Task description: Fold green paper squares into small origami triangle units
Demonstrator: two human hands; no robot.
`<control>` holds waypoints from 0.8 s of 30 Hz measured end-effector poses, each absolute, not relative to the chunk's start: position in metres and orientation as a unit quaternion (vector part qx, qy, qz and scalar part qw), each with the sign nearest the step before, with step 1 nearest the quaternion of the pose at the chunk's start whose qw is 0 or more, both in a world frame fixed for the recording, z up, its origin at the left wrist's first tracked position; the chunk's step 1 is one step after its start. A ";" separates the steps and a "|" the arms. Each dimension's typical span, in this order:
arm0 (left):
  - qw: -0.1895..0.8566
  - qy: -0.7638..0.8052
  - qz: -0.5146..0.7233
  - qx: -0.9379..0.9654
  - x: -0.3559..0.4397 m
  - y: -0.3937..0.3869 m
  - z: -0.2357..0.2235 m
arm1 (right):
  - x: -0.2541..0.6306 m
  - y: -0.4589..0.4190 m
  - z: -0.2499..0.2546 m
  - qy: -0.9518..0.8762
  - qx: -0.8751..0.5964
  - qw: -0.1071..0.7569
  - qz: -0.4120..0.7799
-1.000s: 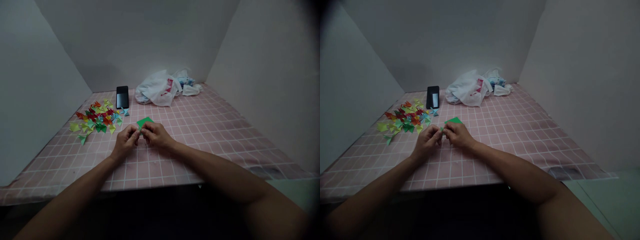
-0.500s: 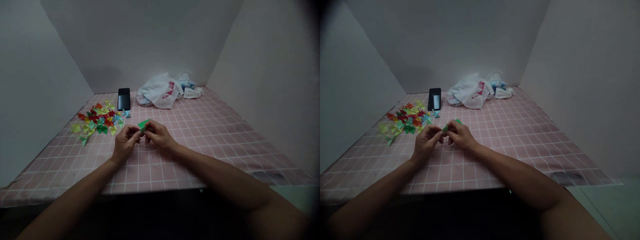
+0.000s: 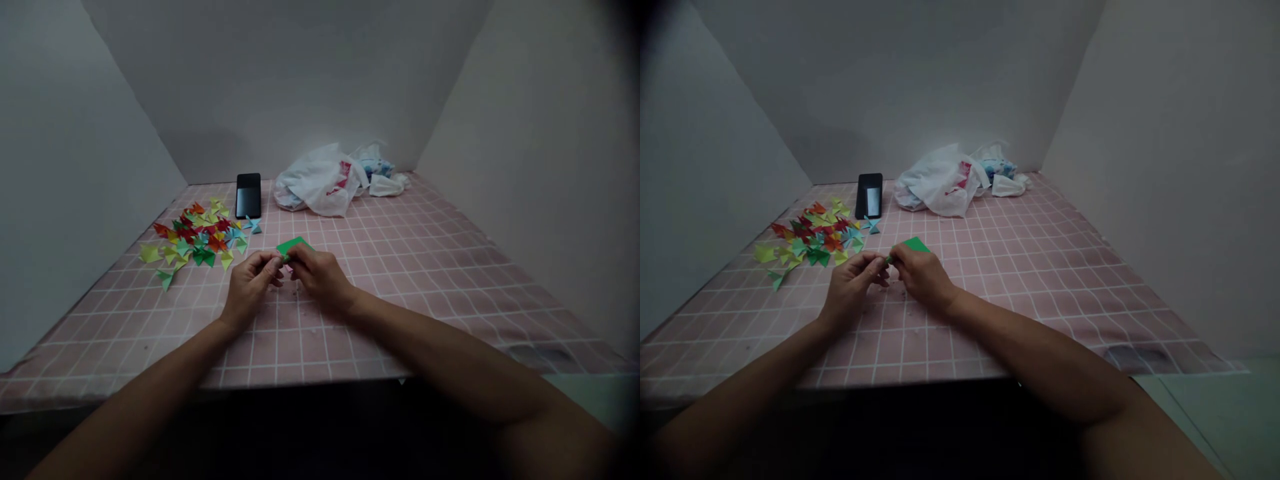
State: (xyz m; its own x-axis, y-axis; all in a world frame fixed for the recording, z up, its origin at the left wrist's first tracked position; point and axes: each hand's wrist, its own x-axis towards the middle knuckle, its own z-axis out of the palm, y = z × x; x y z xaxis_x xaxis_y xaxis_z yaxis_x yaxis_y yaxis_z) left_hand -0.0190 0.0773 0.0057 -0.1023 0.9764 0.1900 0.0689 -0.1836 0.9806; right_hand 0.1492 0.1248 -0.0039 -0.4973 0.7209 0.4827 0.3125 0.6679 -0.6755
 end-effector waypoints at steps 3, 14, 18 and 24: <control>0.436 0.499 0.556 0.503 -0.019 0.078 0.005 | 0.150 0.127 -0.007 -0.862 -0.326 0.360 0.148; 0.583 0.458 0.552 0.381 -0.014 0.078 0.009 | 0.150 0.127 -0.008 -0.894 -0.319 0.313 0.025; 0.600 0.447 0.554 0.366 -0.016 0.080 0.010 | 0.150 0.128 -0.009 -0.890 -0.325 0.317 0.039; 0.609 0.438 0.543 0.377 -0.017 0.081 0.007 | 0.150 0.129 -0.010 -0.880 -0.329 0.329 0.098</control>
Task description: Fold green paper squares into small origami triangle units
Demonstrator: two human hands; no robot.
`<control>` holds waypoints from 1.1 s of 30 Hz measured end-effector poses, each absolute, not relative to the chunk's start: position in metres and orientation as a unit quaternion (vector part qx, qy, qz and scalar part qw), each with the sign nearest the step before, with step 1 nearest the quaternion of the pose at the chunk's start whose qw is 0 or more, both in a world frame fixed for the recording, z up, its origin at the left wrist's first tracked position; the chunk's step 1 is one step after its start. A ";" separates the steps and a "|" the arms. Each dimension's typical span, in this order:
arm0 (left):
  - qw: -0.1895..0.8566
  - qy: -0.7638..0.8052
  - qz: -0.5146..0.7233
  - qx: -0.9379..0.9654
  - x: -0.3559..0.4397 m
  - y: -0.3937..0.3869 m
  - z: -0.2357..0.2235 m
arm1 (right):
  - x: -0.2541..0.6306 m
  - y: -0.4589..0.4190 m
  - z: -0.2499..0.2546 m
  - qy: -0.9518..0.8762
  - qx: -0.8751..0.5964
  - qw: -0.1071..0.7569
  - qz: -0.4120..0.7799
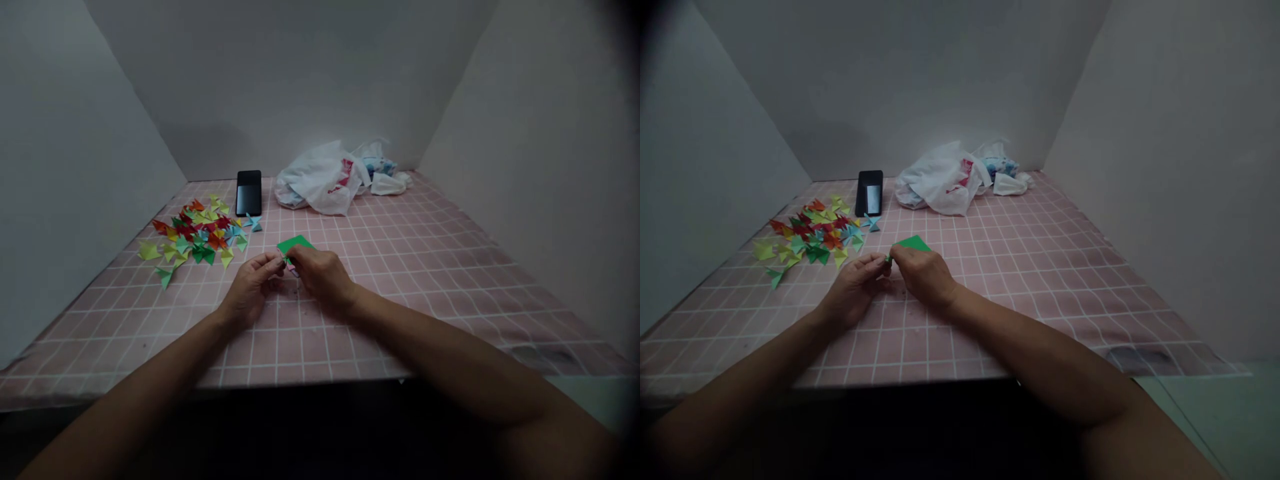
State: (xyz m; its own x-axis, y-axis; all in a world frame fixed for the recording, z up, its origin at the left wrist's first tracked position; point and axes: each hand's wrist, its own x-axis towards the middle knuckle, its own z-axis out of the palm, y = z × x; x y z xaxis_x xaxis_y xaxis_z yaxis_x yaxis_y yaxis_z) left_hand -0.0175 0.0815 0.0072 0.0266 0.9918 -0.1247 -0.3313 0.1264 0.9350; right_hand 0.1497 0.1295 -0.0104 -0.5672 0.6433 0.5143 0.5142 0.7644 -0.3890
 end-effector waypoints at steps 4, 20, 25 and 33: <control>0.601 0.451 0.538 0.383 -0.018 0.082 0.005 | 0.149 0.128 -0.009 -0.874 -0.312 0.342 0.150; 0.540 0.461 0.566 0.419 -0.019 0.083 0.009 | 0.151 0.131 0.001 -0.809 -0.242 0.461 0.271; 0.477 0.469 0.566 0.481 -0.019 0.081 0.007 | 0.151 0.132 0.001 -0.817 -0.240 0.452 0.267; 0.398 0.473 0.549 0.562 -0.024 0.084 0.002 | 0.152 0.132 0.002 -0.821 -0.231 0.446 0.271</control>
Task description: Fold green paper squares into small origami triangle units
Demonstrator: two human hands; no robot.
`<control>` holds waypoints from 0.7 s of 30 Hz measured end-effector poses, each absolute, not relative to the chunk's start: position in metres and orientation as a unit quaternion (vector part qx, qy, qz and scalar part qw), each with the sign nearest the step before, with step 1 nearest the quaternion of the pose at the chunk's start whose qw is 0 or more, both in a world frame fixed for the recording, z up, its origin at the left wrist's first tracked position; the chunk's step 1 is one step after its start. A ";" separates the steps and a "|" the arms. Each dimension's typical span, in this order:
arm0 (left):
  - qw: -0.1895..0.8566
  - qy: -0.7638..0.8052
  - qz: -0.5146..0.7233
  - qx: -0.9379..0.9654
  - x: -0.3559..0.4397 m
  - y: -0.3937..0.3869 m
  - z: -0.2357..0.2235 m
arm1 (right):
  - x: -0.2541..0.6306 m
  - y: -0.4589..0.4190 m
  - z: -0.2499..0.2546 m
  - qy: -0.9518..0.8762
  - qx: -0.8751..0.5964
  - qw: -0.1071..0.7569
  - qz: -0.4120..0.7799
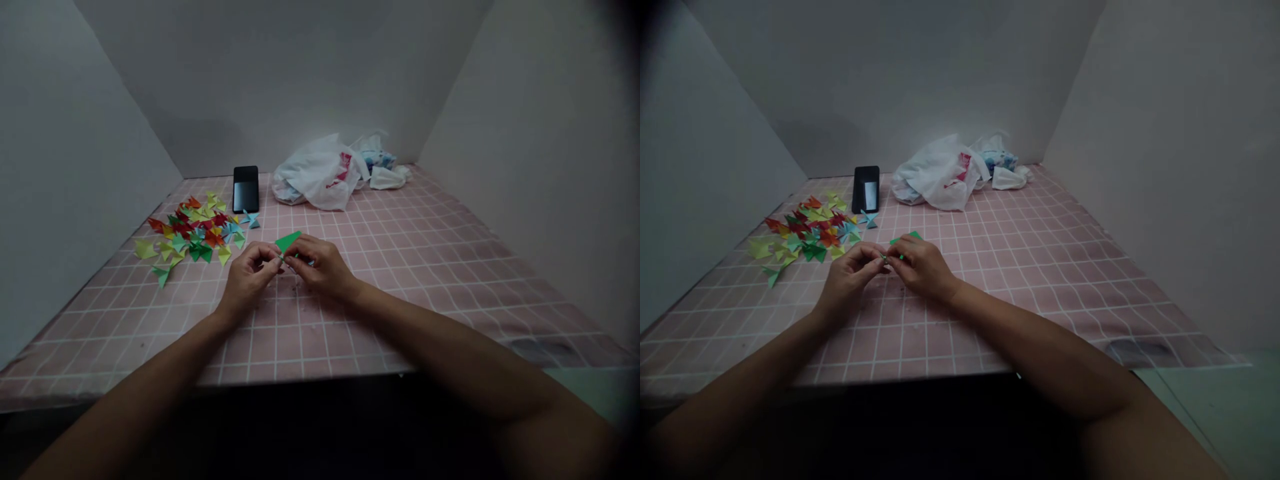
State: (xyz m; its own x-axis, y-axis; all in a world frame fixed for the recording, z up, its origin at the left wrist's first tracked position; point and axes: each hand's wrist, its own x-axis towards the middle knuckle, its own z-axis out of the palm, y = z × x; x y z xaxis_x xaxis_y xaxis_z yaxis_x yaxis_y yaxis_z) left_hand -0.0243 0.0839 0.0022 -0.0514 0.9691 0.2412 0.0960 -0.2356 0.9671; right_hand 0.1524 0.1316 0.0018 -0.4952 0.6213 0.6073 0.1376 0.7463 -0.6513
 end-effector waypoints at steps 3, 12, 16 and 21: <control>0.376 0.475 0.542 0.582 -0.025 0.085 0.004 | 0.152 0.131 0.002 -0.825 -0.239 0.437 0.267; 0.388 0.480 0.511 0.599 -0.027 0.085 0.007 | 0.151 0.133 0.004 -0.806 -0.293 0.451 0.248; 0.424 0.468 0.509 0.585 -0.027 0.085 0.005 | 0.152 0.135 0.005 -0.791 -0.314 0.467 0.241; 0.409 0.443 0.496 0.625 -0.027 0.081 0.009 | 0.152 0.138 0.004 -0.748 -0.369 0.444 0.328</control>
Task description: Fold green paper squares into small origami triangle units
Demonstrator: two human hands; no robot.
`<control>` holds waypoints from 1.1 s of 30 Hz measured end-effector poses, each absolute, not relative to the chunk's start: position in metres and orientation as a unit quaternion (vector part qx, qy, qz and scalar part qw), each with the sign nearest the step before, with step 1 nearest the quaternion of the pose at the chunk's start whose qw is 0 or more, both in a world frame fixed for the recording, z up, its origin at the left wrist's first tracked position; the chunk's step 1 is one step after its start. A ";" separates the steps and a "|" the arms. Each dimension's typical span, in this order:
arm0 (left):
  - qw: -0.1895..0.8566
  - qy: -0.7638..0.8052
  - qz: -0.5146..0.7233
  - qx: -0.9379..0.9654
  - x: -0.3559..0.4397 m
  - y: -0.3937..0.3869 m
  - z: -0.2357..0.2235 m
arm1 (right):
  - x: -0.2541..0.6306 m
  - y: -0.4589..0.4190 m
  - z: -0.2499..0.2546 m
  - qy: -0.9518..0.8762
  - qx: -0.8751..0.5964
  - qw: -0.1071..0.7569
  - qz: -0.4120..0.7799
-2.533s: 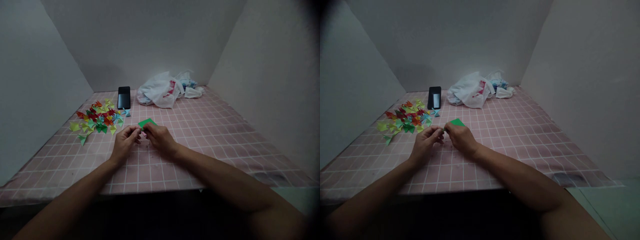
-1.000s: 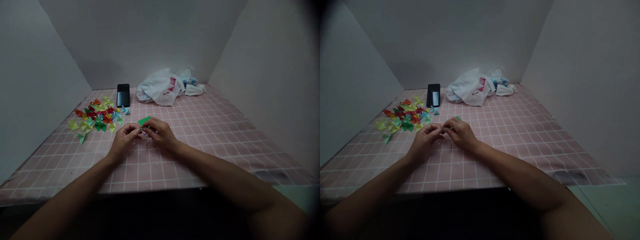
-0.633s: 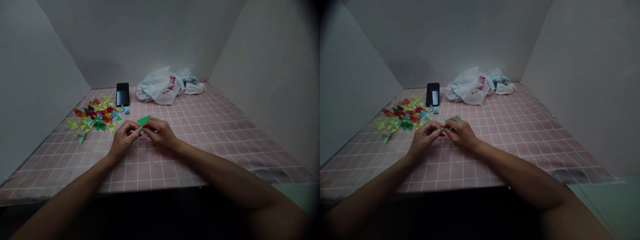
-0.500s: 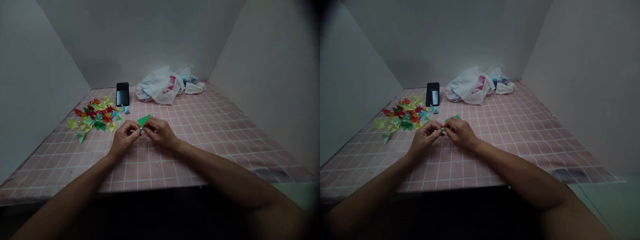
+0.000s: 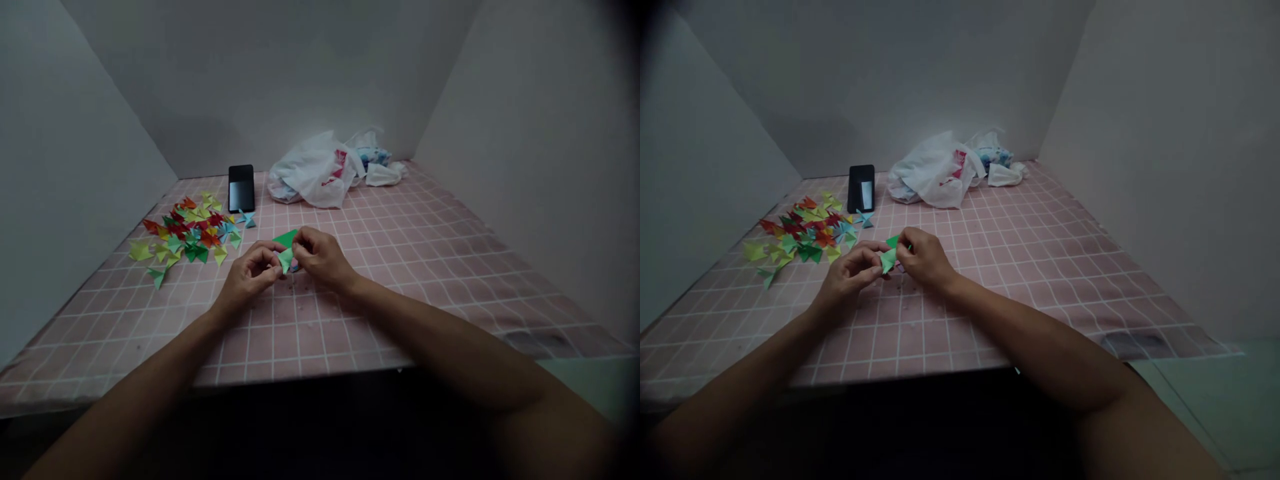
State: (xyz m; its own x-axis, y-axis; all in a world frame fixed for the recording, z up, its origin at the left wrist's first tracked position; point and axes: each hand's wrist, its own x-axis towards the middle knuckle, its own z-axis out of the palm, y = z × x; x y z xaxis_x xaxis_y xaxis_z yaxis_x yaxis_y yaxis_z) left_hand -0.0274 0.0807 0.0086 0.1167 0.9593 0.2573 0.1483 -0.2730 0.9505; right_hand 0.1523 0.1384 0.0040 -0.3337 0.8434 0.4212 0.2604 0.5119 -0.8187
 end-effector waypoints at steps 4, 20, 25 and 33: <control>0.378 0.442 0.495 0.646 -0.027 0.078 0.013 | 0.151 0.140 0.001 -0.694 -0.368 0.418 0.456; 0.569 0.456 0.573 0.374 -0.020 0.086 0.005 | 0.148 0.130 0.000 -0.802 -0.263 0.439 0.308; 0.591 0.471 0.543 0.368 -0.018 0.085 0.005 | 0.148 0.133 -0.005 -0.819 -0.271 0.422 0.278; 0.596 0.478 0.535 0.362 -0.019 0.085 0.003 | 0.148 0.132 -0.010 -0.836 -0.281 0.399 0.252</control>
State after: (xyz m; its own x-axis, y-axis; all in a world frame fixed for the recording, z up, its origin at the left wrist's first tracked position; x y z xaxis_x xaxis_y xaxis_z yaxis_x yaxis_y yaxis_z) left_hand -0.0185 0.0851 0.0034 -0.0288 0.9829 -0.1818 -0.2915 0.1657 0.9421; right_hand 0.1480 0.1323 -0.0099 -0.5242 0.6701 0.5255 0.2683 0.7156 -0.6450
